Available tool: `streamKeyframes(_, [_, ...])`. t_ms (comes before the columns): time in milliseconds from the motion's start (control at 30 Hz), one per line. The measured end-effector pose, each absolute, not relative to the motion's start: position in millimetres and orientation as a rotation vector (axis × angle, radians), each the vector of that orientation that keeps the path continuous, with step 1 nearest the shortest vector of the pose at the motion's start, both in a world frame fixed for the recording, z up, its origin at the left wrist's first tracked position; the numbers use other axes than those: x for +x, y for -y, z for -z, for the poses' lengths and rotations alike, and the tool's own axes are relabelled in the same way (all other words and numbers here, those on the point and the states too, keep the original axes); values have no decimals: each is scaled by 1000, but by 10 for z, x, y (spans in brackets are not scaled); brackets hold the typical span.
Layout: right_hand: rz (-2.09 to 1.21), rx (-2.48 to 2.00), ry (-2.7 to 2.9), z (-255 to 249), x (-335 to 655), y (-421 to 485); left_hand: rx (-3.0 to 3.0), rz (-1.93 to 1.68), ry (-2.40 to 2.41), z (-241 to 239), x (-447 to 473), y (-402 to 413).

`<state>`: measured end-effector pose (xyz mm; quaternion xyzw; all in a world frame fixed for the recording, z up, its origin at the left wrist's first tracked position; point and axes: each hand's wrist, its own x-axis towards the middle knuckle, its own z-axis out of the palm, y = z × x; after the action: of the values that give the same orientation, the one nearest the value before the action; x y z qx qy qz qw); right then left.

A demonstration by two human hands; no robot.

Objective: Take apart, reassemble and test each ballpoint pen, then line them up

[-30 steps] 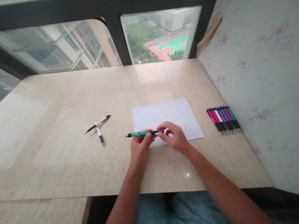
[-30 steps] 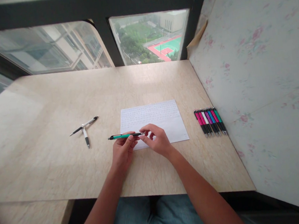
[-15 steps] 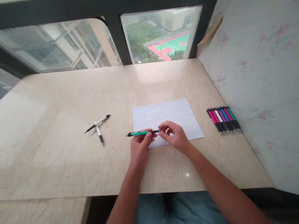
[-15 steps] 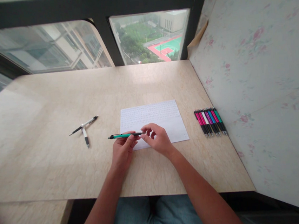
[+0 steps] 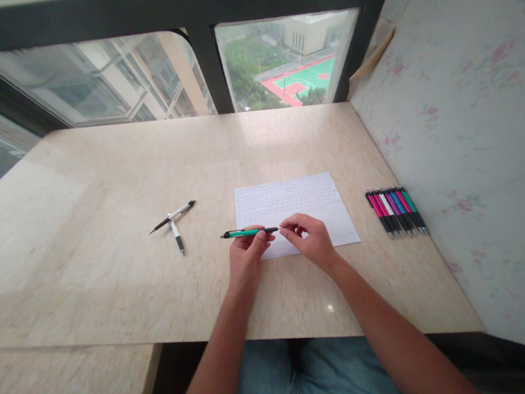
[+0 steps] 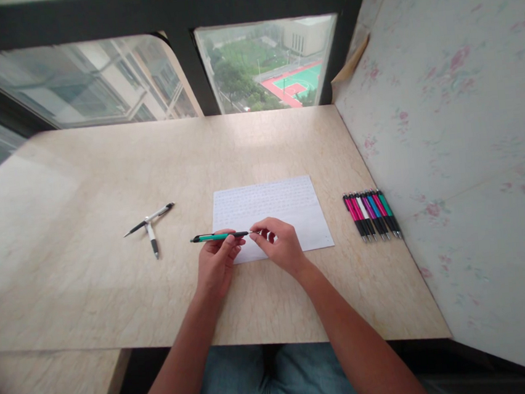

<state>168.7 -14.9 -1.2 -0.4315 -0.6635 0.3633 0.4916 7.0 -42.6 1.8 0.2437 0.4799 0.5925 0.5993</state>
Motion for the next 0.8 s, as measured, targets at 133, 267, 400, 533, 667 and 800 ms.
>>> streamKeyframes(133, [-910,-1083,1551,16,1678,151,536,-1383,-1102,-21,68,420])
streamKeyframes(267, [-897,-1154,1493,9,1684,155,501,-1412,-1098,-28,67,414])
streamKeyframes(400, [-836,-1172,1516,11,1719,145,481,-1428,-1102,-33,68,416])
streamKeyframes(533, [-703,-1202,1649,52,1747,102,470,-1426,-1095,-54,32,423])
streamKeyframes(667, [-607,-1310,1810,93,1729,31,546,-1406,-1112,-73,-77,423])
streamKeyframes(800, [-494,-1403,1994,78,1648,-66,635,-1368,-1138,-63,-181,417])
